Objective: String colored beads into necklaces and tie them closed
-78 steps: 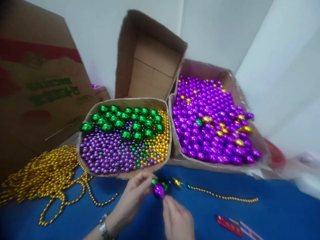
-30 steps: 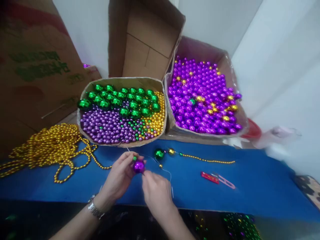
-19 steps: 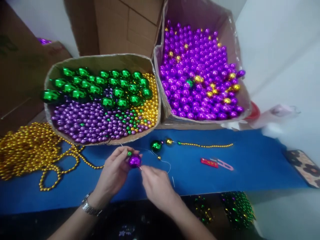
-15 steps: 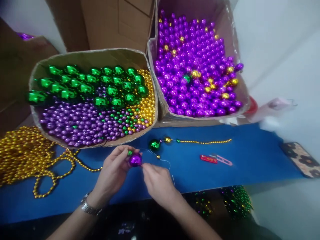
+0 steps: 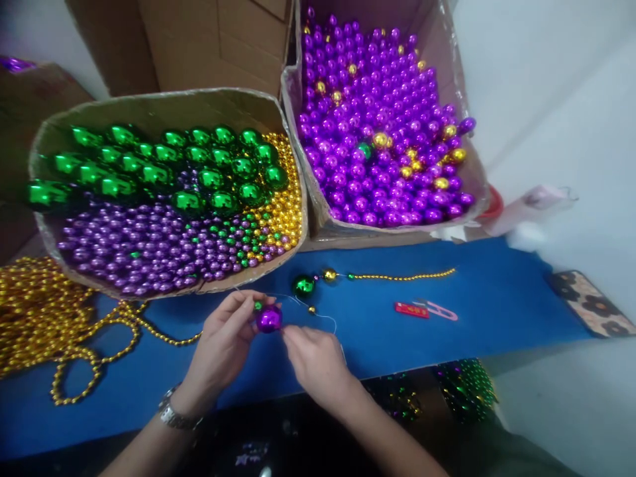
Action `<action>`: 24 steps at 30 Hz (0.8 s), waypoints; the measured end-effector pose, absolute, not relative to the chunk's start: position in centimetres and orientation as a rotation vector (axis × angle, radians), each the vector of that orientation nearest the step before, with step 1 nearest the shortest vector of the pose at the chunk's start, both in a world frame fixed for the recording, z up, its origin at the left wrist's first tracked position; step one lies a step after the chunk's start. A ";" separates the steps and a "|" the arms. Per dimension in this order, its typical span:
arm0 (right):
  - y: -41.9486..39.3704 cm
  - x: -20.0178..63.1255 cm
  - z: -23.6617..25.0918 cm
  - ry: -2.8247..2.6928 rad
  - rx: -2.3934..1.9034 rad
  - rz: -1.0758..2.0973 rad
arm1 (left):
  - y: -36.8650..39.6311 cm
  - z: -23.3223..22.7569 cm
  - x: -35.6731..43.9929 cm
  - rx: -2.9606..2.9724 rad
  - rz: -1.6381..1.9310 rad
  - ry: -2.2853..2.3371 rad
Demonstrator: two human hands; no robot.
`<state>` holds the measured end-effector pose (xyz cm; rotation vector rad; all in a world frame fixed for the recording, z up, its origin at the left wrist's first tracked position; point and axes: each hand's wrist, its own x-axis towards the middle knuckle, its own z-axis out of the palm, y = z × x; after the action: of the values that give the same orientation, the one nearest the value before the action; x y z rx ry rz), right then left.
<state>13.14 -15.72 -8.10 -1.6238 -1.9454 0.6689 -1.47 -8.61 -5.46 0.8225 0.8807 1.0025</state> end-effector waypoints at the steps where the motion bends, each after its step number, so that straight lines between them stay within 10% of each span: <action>1: -15.8 13.2 -8.0 -1.944 -1.627 0.661 | -8.7 -5.4 -1.4 0.827 0.995 0.878; 24: -16.2 13.4 -8.8 -1.906 -1.647 0.632 | -8.9 -5.5 -1.9 0.865 0.890 1.009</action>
<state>13.39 -16.20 -8.81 -1.6475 -1.9062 0.6317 -1.94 -8.87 -5.45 0.8655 1.0093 0.8896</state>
